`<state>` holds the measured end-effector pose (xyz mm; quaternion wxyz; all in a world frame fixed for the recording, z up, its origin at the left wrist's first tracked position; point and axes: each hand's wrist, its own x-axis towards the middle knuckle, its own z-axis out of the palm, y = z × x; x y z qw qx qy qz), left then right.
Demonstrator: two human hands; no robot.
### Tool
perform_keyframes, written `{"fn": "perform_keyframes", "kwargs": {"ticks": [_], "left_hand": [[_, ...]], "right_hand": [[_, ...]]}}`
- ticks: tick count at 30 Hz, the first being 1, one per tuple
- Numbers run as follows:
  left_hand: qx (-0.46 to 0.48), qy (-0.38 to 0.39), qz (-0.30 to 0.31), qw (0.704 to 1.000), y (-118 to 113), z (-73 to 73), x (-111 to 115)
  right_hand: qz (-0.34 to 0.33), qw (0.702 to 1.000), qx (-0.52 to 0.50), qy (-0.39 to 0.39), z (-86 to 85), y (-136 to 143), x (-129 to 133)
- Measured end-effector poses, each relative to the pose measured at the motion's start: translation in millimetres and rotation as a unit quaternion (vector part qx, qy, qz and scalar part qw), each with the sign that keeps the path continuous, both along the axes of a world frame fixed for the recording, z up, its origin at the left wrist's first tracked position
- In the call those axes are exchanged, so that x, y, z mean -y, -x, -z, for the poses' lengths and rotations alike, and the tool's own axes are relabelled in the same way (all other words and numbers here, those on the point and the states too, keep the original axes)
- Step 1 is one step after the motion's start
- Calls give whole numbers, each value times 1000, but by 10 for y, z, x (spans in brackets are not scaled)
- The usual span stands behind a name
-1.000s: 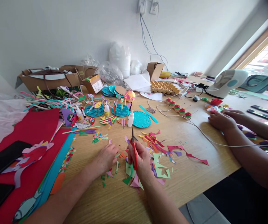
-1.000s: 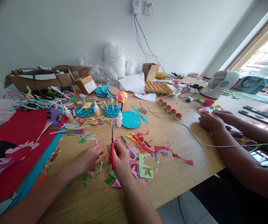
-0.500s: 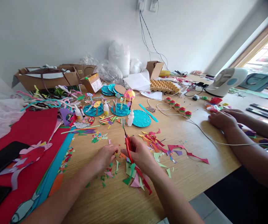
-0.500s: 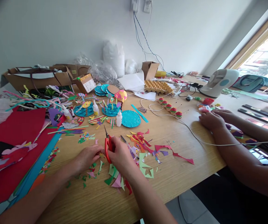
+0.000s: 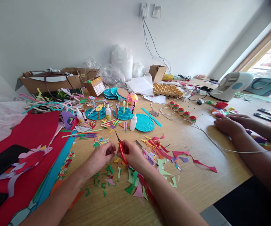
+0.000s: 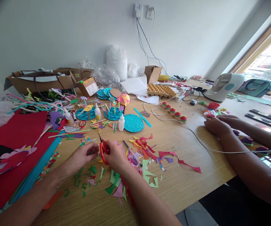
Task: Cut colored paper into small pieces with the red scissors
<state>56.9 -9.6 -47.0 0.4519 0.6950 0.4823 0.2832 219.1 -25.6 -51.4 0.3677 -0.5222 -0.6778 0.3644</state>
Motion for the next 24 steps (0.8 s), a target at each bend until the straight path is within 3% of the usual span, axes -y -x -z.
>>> {"fn": "perform_keyframes", "kwargs": {"ticks": [5,11,17,24], "left_hand": [[24,2,19,1000,-3,-13,15],[47,4,-8,999,-3,-86,49],[52,-27,48,997,-35,-130,112],[54,-49,10,997,-93,-40,110]], "right_hand": [[4,999,-39,2,-3,5,8],[22,991,-132,28,-36,-15,-1],[41,958,-275,67,-58,22,30],[54,962,-264,42,-135,58,65]]}}
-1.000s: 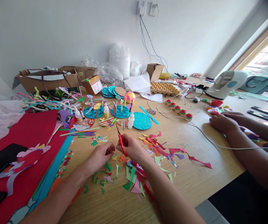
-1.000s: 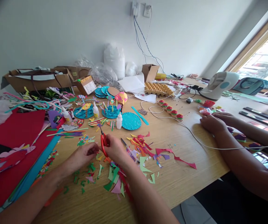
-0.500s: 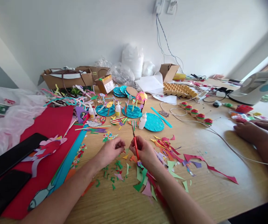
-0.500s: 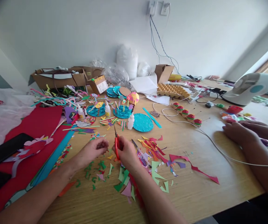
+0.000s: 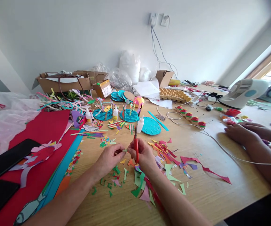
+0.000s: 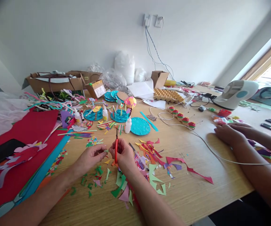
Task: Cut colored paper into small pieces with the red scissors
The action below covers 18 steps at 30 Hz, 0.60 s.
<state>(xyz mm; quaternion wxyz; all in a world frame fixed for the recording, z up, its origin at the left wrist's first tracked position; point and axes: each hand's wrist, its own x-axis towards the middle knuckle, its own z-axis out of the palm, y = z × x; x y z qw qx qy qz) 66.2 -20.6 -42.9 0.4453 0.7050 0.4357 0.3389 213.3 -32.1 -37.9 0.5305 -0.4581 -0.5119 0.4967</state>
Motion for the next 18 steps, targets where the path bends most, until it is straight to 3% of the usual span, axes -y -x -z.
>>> {"fn": "perform_keyframes", "kwargs": {"ticks": [7,11,18], "left_hand": [[15,18,-3,1000,31,-66,27],[51,35,-38,997,57,-108,34],[187,49,-86,977,117,-445,90]], "right_hand": [[0,1000,5,-9,-22,3,8],[22,999,12,-21,-44,-26,16],[-41,987,150,-48,-242,-41,154]]}}
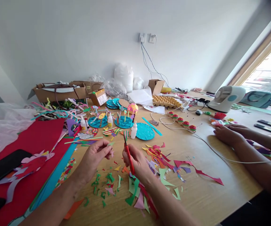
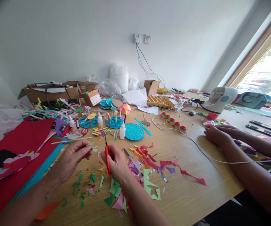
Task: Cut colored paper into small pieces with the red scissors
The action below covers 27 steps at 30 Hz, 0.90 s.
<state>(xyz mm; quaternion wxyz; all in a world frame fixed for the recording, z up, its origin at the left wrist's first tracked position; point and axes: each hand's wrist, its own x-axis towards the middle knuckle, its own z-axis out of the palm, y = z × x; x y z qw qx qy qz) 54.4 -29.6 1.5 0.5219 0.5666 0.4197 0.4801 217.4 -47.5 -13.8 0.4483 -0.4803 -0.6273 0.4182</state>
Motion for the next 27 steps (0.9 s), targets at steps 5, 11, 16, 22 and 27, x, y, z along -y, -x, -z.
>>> {"fn": "perform_keyframes", "kwargs": {"ticks": [5,11,16,22,27], "left_hand": [[91,9,9,996,73,-127,62],[100,17,35,994,63,-192,218],[56,-6,39,998,65,-206,303],[11,3,30,999,47,-219,356],[-12,19,44,999,41,-198,371]], "right_hand": [[-11,986,162,-48,-128,29,150],[-33,966,247,-68,-194,44,283],[-18,959,262,-107,-210,94,315],[-16,953,277,-119,-176,130,367],[-11,948,298,-107,-164,139,403]]}}
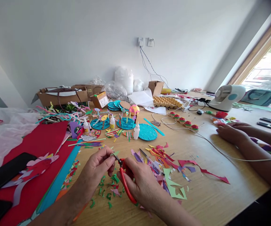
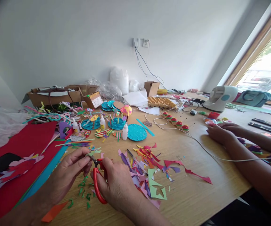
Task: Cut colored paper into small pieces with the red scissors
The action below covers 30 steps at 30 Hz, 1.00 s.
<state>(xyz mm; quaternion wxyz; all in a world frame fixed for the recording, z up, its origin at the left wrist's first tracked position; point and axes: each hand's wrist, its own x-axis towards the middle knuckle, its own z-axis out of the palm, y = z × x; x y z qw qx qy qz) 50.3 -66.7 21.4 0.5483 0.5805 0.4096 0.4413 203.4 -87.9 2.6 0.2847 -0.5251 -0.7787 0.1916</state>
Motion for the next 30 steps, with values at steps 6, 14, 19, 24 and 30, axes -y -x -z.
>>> {"fn": "perform_keyframes", "kwargs": {"ticks": [6,14,19,24,30], "left_hand": [[-13,8,13,1000,8,15,-19],[-17,13,68,997,78,9,-40],[-35,25,78,996,129,23,-44],[-62,28,92,993,175,6,-56],[-92,42,104,989,230,-39,-66]], "right_hand": [[11,1000,2,12,4,2,9],[-7,999,-16,50,-34,-5,80],[-12,998,-17,57,-46,-5,105],[-28,997,-16,69,-84,-6,115],[-31,997,8,67,-79,-25,141]]}}
